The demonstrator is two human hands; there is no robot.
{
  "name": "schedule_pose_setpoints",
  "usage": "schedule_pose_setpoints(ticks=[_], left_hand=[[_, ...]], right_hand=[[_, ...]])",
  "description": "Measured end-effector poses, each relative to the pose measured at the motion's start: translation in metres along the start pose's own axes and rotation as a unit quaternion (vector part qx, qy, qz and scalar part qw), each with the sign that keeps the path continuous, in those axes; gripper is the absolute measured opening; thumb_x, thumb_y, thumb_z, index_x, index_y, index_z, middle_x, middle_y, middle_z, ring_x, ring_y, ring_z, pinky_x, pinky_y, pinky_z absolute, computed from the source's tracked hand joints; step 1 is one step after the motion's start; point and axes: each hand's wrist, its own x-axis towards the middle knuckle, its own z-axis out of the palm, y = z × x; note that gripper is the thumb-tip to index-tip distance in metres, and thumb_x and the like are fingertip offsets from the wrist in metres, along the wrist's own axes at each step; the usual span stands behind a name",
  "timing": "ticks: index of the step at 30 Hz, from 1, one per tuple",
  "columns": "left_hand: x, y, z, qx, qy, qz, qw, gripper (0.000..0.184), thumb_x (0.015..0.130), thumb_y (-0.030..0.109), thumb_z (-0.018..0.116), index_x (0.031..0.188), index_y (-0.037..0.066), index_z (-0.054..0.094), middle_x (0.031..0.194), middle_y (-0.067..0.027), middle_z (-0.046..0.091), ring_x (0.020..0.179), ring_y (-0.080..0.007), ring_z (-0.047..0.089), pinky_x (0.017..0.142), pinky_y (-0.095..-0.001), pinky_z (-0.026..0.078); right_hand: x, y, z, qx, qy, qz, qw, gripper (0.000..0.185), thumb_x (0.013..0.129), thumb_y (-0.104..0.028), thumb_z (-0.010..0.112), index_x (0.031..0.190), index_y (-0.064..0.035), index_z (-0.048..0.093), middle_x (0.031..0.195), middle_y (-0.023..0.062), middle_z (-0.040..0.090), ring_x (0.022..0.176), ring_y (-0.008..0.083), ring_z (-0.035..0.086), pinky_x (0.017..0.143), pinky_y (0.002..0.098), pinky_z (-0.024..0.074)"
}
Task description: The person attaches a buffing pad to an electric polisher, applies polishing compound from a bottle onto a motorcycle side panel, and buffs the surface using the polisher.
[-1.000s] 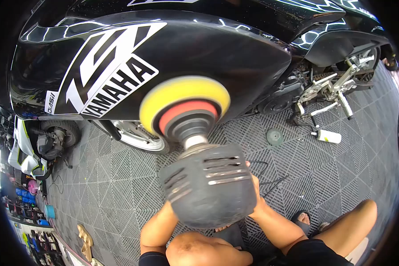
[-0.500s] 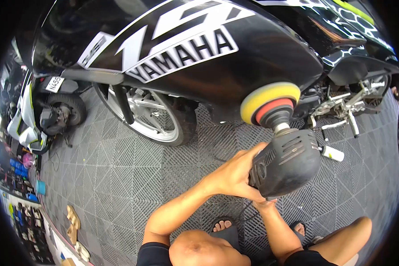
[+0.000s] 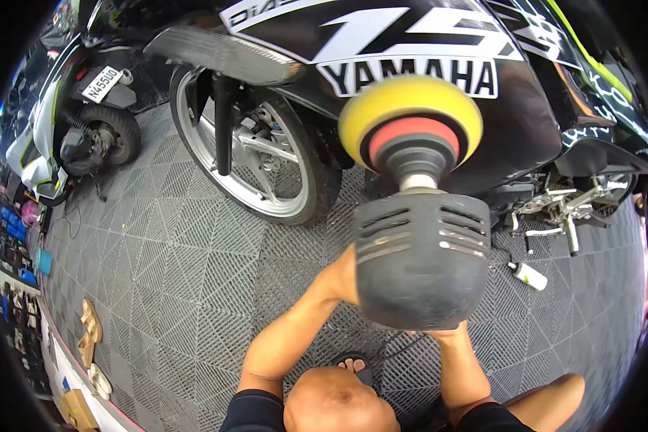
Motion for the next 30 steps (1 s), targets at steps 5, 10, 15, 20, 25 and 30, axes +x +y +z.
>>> schedule_pose_setpoints(ticks=[5, 10, 15, 20, 25, 30], left_hand=[[0.029, 0.012, 0.015, 0.037, -0.003, 0.043, 0.998, 0.093, 0.047, 0.029, 0.092, 0.124, -0.002, 0.05, 0.109, -0.0132, 0.064, 0.099, -0.0222, 0.063, 0.088, -0.0354, 0.049], [0.025, -0.009, 0.02, -0.021, -0.023, 0.026, 0.999, 0.084, 0.05, 0.026, 0.09, 0.12, -0.001, 0.053, 0.106, -0.0136, 0.065, 0.096, -0.0218, 0.063, 0.086, -0.035, 0.049], [0.0, -0.018, 0.0, -0.05, -0.03, 0.004, 0.998, 0.083, 0.049, 0.025, 0.09, 0.119, -0.001, 0.054, 0.106, -0.0137, 0.064, 0.096, -0.0226, 0.063, 0.087, -0.0352, 0.049], [-0.007, -0.026, -0.008, -0.043, -0.058, -0.017, 0.997, 0.083, 0.047, 0.024, 0.089, 0.118, -0.002, 0.054, 0.107, -0.0137, 0.064, 0.097, -0.0236, 0.063, 0.087, -0.0357, 0.049], [0.016, -0.042, 0.013, -0.016, -0.09, 0.023, 0.996, 0.083, 0.046, 0.023, 0.089, 0.117, -0.002, 0.055, 0.108, -0.0136, 0.064, 0.097, -0.0245, 0.063, 0.087, -0.0362, 0.049], [0.038, -0.037, 0.043, 0.0, -0.018, 0.076, 0.997, 0.083, 0.044, 0.019, 0.088, 0.117, -0.002, 0.055, 0.109, -0.0126, 0.064, 0.097, -0.0245, 0.063, 0.087, -0.0366, 0.049]], right_hand=[[-0.039, 0.013, 0.0, 0.193, 0.034, 0.15, 0.969, 0.067, 0.07, -0.033, 0.078, 0.124, -0.0028, 0.052, 0.118, 0.0158, 0.058, 0.106, 0.0322, 0.057, 0.098, 0.0416, 0.0431], [-0.05, 0.026, -0.002, 0.217, 0.018, 0.151, 0.964, 0.083, 0.068, -0.039, 0.08, 0.133, -0.0025, 0.043, 0.122, 0.0157, 0.056, 0.106, 0.0299, 0.057, 0.094, 0.04, 0.0471], [-0.009, 0.016, 0.006, 0.016, -0.003, 0.04, 0.999, 0.083, 0.065, -0.036, 0.082, 0.128, 0.0046, 0.046, 0.115, 0.0217, 0.062, 0.091, 0.0335, 0.067, 0.08, 0.0386, 0.0542], [-0.003, 0.015, -0.002, -0.032, 0.029, 0.003, 0.999, 0.069, 0.069, -0.031, 0.078, 0.116, 0.009, 0.048, 0.102, 0.0198, 0.065, 0.08, 0.0331, 0.068, 0.067, 0.0368, 0.0558], [-0.034, 0.041, -0.017, -0.019, 0.062, 0.036, 0.997, 0.06, 0.073, -0.029, 0.073, 0.11, 0.0115, 0.049, 0.086, 0.0152, 0.067, 0.068, 0.0303, 0.068, 0.06, 0.0346, 0.0547], [-0.079, 0.076, -0.041, -0.001, 0.04, 0.15, 0.988, 0.039, 0.078, -0.008, 0.068, 0.111, 0.0092, 0.058, 0.093, 0.0148, 0.07, 0.077, 0.0242, 0.069, 0.073, 0.0326, 0.055]])
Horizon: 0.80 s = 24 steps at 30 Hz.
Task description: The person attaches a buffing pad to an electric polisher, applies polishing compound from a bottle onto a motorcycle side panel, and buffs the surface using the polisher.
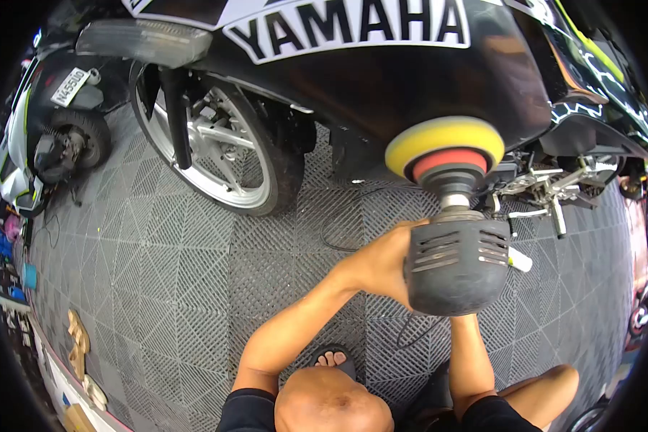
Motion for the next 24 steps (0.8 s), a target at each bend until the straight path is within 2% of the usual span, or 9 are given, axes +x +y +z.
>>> schedule_pose_setpoints(ticks=[1, 2, 6, 8, 9, 10, 18, 22, 24], left_hand=[[-0.002, 0.0, 0.004, -0.015, 0.009, 0.001, 1.0, 0.083, 0.045, 0.018, 0.088, 0.117, -0.002, 0.054, 0.109, -0.0122, 0.064, 0.097, -0.0241, 0.063, 0.087, -0.0365, 0.049], [-0.004, -0.003, 0.005, -0.047, 0.005, -0.02, 0.999, 0.083, 0.045, 0.018, 0.088, 0.118, -0.002, 0.054, 0.109, -0.012, 0.064, 0.097, -0.0236, 0.063, 0.087, -0.0364, 0.049], [-0.015, -0.01, 0.015, -0.133, 0.02, -0.101, 0.986, 0.083, 0.048, 0.015, 0.088, 0.121, -0.001, 0.052, 0.11, -0.0112, 0.063, 0.098, -0.0206, 0.061, 0.089, -0.034, 0.048], [-0.011, -0.004, 0.021, -0.098, 0.053, -0.076, 0.991, 0.086, 0.048, 0.015, 0.088, 0.124, -0.001, 0.05, 0.111, -0.0111, 0.063, 0.099, -0.0196, 0.061, 0.089, -0.0324, 0.048], [-0.011, -0.012, 0.027, -0.071, 0.068, -0.058, 0.993, 0.088, 0.048, 0.015, 0.088, 0.126, -0.001, 0.049, 0.111, -0.0109, 0.063, 0.099, -0.0195, 0.061, 0.088, -0.0319, 0.048], [-0.007, -0.016, 0.031, -0.042, 0.084, -0.042, 0.995, 0.09, 0.048, 0.015, 0.088, 0.127, 0.0, 0.047, 0.111, -0.0107, 0.063, 0.098, -0.0194, 0.061, 0.088, -0.0314, 0.048], [-0.009, -0.029, 0.032, -0.074, 0.112, -0.038, 0.99, 0.081, 0.049, 0.014, 0.088, 0.12, 0.002, 0.05, 0.098, -0.0093, 0.063, 0.093, -0.0206, 0.062, 0.083, -0.0325, 0.049], [-0.045, -0.035, 0.025, -0.167, 0.102, -0.12, 0.973, 0.079, 0.054, 0.013, 0.087, 0.124, 0.001, 0.052, 0.117, -0.008, 0.059, 0.104, -0.0206, 0.059, 0.091, -0.0341, 0.048], [-0.057, -0.049, 0.02, -0.182, 0.09, -0.137, 0.97, 0.074, 0.06, 0.015, 0.084, 0.126, 0.001, 0.052, 0.126, -0.0101, 0.056, 0.112, -0.0213, 0.055, 0.097, -0.0355, 0.045]], right_hand=[[-0.007, 0.009, -0.003, -0.022, -0.019, -0.002, 1.0, 0.037, 0.077, -0.008, 0.068, 0.109, 0.0078, 0.059, 0.094, 0.0144, 0.07, 0.077, 0.0233, 0.069, 0.072, 0.0326, 0.0552], [-0.017, 0.015, 0.001, 0.148, 0.02, 0.165, 0.975, 0.039, 0.076, -0.008, 0.068, 0.109, 0.0096, 0.057, 0.097, 0.0163, 0.069, 0.076, 0.024, 0.069, 0.07, 0.0324, 0.0554], [-0.001, 0.005, -0.014, -0.167, -0.054, -0.116, 0.978, 0.041, 0.085, -0.016, 0.06, 0.115, 0.0111, 0.052, 0.099, 0.0151, 0.067, 0.077, 0.0235, 0.067, 0.07, 0.0323, 0.0549], [-0.01, 0.009, -0.014, 0.204, 0.022, 0.169, 0.964, 0.04, 0.09, -0.023, 0.052, 0.113, 0.0096, 0.053, 0.099, 0.0147, 0.066, 0.077, 0.0232, 0.066, 0.069, 0.0328, 0.0556], [-0.013, 0.008, -0.012, 0.379, 0.101, 0.299, 0.87, 0.041, 0.093, -0.027, 0.049, 0.112, 0.0088, 0.054, 0.1, 0.0145, 0.066, 0.077, 0.0231, 0.066, 0.068, 0.0331, 0.0559], [-0.009, 0.01, -0.015, 0.384, 0.131, 0.324, 0.854, 0.041, 0.092, -0.027, 0.05, 0.112, 0.0085, 0.054, 0.099, 0.0148, 0.066, 0.077, 0.0236, 0.066, 0.068, 0.0335, 0.0559], [-0.027, 0.041, -0.03, 0.086, 0.096, 0.228, 0.965, 0.046, 0.083, -0.031, 0.061, 0.11, 0.0065, 0.056, 0.096, 0.0168, 0.067, 0.075, 0.0281, 0.068, 0.069, 0.0367, 0.0562], [-0.028, 0.049, -0.013, -0.029, -0.01, 0.126, 0.992, 0.049, 0.079, -0.033, 0.066, 0.109, 0.0055, 0.057, 0.094, 0.0179, 0.067, 0.075, 0.0303, 0.069, 0.07, 0.0383, 0.0563], [-0.016, 0.045, -0.003, -0.087, -0.055, 0.034, 0.994, 0.06, 0.068, -0.035, 0.076, 0.108, 0.0043, 0.057, 0.091, 0.0182, 0.067, 0.076, 0.0318, 0.068, 0.069, 0.0381, 0.0552]])
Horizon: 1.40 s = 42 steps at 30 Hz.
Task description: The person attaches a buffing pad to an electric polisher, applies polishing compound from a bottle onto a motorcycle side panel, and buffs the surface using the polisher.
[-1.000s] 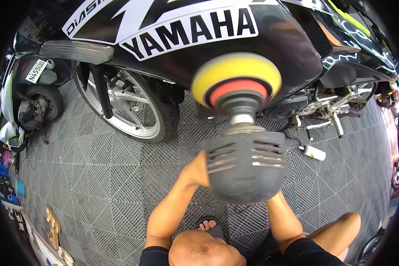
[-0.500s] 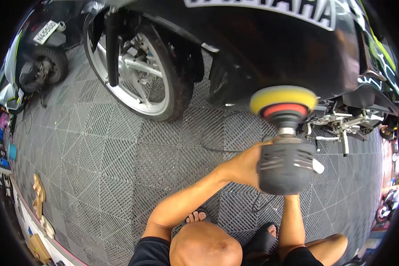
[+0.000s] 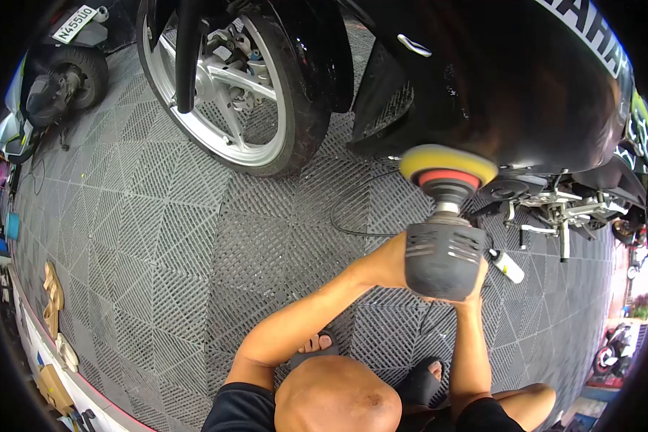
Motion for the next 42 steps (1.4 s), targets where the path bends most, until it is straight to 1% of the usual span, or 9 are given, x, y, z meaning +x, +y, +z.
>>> schedule_pose_setpoints(ticks=[3, 4, 9, 16, 21, 24, 29, 38, 42], left_hand=[[0.0, -0.015, -0.006, -0.038, 0.006, 0.013, 0.999, 0.062, 0.073, 0.02, 0.079, 0.126, 0.001, 0.053, 0.133, -0.0146, 0.052, 0.122, -0.0236, 0.05, 0.103, -0.0379, 0.042], [-0.001, -0.013, -0.007, -0.075, 0.01, 0.01, 0.997, 0.062, 0.072, 0.019, 0.08, 0.125, 0.001, 0.053, 0.133, -0.015, 0.053, 0.122, -0.0239, 0.051, 0.102, -0.0382, 0.043], [-0.004, -0.014, -0.007, -0.144, 0.022, -0.033, 0.989, 0.065, 0.071, 0.02, 0.081, 0.126, 0.001, 0.053, 0.134, -0.0172, 0.051, 0.12, -0.0257, 0.052, 0.1, -0.0393, 0.045], [0.011, -0.015, 0.009, -0.032, -0.013, 0.04, 0.999, 0.06, 0.072, 0.02, 0.08, 0.123, 0.001, 0.053, 0.134, -0.0187, 0.051, 0.121, -0.0258, 0.052, 0.099, -0.04, 0.046], [0.019, -0.015, 0.017, 0.03, -0.031, 0.057, 0.997, 0.079, 0.063, 0.019, 0.085, 0.132, 0.004, 0.049, 0.138, -0.0093, 0.049, 0.12, -0.0213, 0.051, 0.101, -0.0356, 0.042], [0.022, -0.004, 0.029, 0.074, -0.024, 0.07, 0.995, 0.077, 0.065, 0.02, 0.084, 0.133, 0.004, 0.049, 0.138, -0.0094, 0.049, 0.125, -0.0232, 0.047, 0.105, -0.0364, 0.038], [0.034, 0.0, 0.037, 0.053, -0.029, 0.071, 0.996, 0.073, 0.071, 0.017, 0.08, 0.134, 0.003, 0.047, 0.139, -0.0117, 0.048, 0.129, -0.0243, 0.044, 0.108, -0.0371, 0.034], [0.043, 0.011, 0.049, -0.054, -0.033, -0.01, 0.998, 0.071, 0.074, 0.017, 0.077, 0.136, 0.003, 0.044, 0.142, -0.0141, 0.043, 0.129, -0.0261, 0.044, 0.108, -0.0384, 0.035], [0.027, -0.01, 0.054, -0.053, 0.004, 0.063, 0.997, 0.073, 0.076, 0.022, 0.076, 0.136, 0.003, 0.04, 0.142, -0.0163, 0.042, 0.129, -0.0265, 0.043, 0.107, -0.0389, 0.037]], right_hand=[[0.021, -0.027, 0.0, -0.128, -0.065, -0.087, 0.986, 0.063, 0.069, -0.036, 0.077, 0.114, 0.003, 0.058, 0.096, 0.016, 0.068, 0.085, 0.0276, 0.069, 0.076, 0.0351, 0.0554], [0.02, -0.017, 0.005, -0.114, -0.045, -0.113, 0.986, 0.081, 0.057, -0.048, 0.084, 0.112, 0.0046, 0.056, 0.095, 0.0187, 0.068, 0.083, 0.0302, 0.069, 0.073, 0.0373, 0.0554], [0.017, -0.005, 0.007, -0.107, -0.067, -0.096, 0.987, 0.092, 0.052, -0.06, 0.084, 0.11, 0.0045, 0.053, 0.093, 0.0175, 0.068, 0.081, 0.0323, 0.07, 0.072, 0.0396, 0.0551], [0.013, -0.009, -0.017, -0.109, -0.051, -0.096, 0.988, 0.09, 0.055, -0.062, 0.08, 0.109, 0.0053, 0.054, 0.093, 0.0169, 0.067, 0.076, 0.0319, 0.069, 0.068, 0.0387, 0.0539], [0.021, -0.024, -0.032, -0.093, -0.019, -0.137, 0.986, 0.091, 0.057, -0.064, 0.077, 0.11, 0.0072, 0.054, 0.092, 0.0168, 0.067, 0.074, 0.0321, 0.067, 0.066, 0.0394, 0.0524], [0.025, -0.023, -0.038, -0.069, 0.004, -0.195, 0.978, 0.08, 0.066, -0.056, 0.074, 0.109, 0.0084, 0.055, 0.09, 0.0152, 0.067, 0.072, 0.032, 0.066, 0.065, 0.0391, 0.0514], [0.022, -0.02, -0.056, -0.06, -0.023, -0.135, 0.989, 0.067, 0.055, -0.037, 0.082, 0.103, 0.0041, 0.058, 0.086, 0.0154, 0.067, 0.07, 0.0317, 0.067, 0.063, 0.0372, 0.052], [0.023, -0.022, -0.066, 0.01, -0.023, -0.119, 0.993, 0.061, 0.06, -0.03, 0.079, 0.108, 0.0029, 0.059, 0.086, 0.0149, 0.069, 0.075, 0.0328, 0.068, 0.065, 0.0375, 0.054], [0.033, -0.032, -0.067, 0.005, -0.039, -0.19, 0.981, 0.089, 0.055, -0.047, 0.085, 0.12, 0.0027, 0.052, 0.099, 0.0204, 0.067, 0.084, 0.0352, 0.069, 0.071, 0.0377, 0.0553]])
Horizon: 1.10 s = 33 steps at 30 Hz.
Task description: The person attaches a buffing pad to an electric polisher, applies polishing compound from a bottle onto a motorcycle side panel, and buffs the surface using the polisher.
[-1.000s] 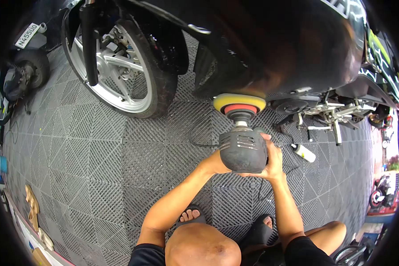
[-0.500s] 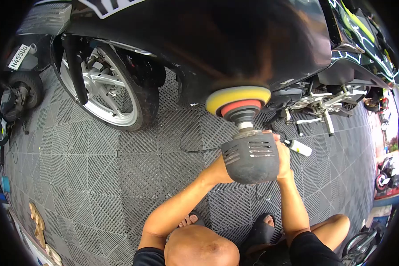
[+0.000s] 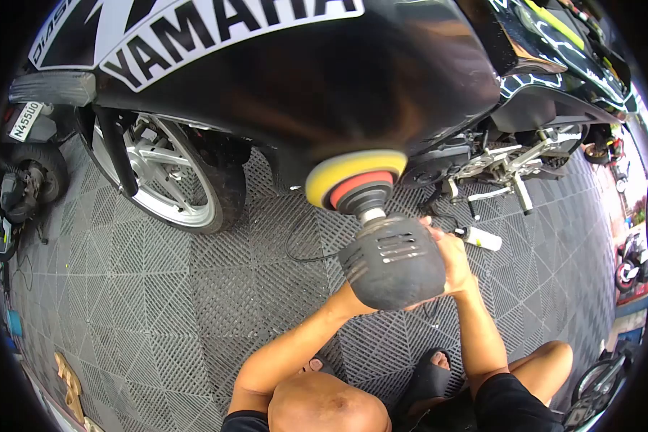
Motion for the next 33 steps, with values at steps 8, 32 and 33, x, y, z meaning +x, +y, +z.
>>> schedule_pose_setpoints(ticks=[8, 32, 33], left_hand=[[0.029, 0.054, 0.03, 0.157, 0.003, -0.093, 0.983, 0.089, 0.057, 0.021, 0.089, 0.132, 0.001, 0.044, 0.133, -0.0131, 0.049, 0.12, -0.0245, 0.049, 0.102, -0.0371, 0.039], [-0.063, -0.014, -0.019, -0.063, 0.247, -0.071, 0.964, 0.073, 0.061, 0.007, 0.087, 0.123, 0.003, 0.051, 0.111, -0.0063, 0.061, 0.102, -0.0154, 0.058, 0.09, -0.0333, 0.05], [-0.066, -0.018, -0.023, -0.074, 0.259, -0.076, 0.96, 0.072, 0.061, 0.006, 0.086, 0.124, 0.003, 0.05, 0.111, -0.0063, 0.061, 0.102, -0.0154, 0.058, 0.09, -0.0332, 0.05]], right_hand=[[-0.049, 0.016, 0.008, 0.213, 0.146, 0.158, 0.953, 0.081, 0.069, -0.04, 0.077, 0.132, 0.0011, 0.046, 0.106, 0.0222, 0.065, 0.087, 0.0325, 0.068, 0.076, 0.0372, 0.055], [-0.02, -0.003, 0.068, -0.157, -0.053, 0.157, 0.974, 0.077, 0.059, -0.04, 0.077, 0.116, 0.0047, 0.053, 0.093, 0.0193, 0.063, 0.076, 0.033, 0.066, 0.067, 0.0385, 0.0531], [-0.018, -0.002, 0.074, -0.162, -0.055, 0.145, 0.975, 0.076, 0.059, -0.037, 0.077, 0.117, 0.0044, 0.052, 0.093, 0.0193, 0.063, 0.077, 0.0328, 0.066, 0.067, 0.0383, 0.0534]])
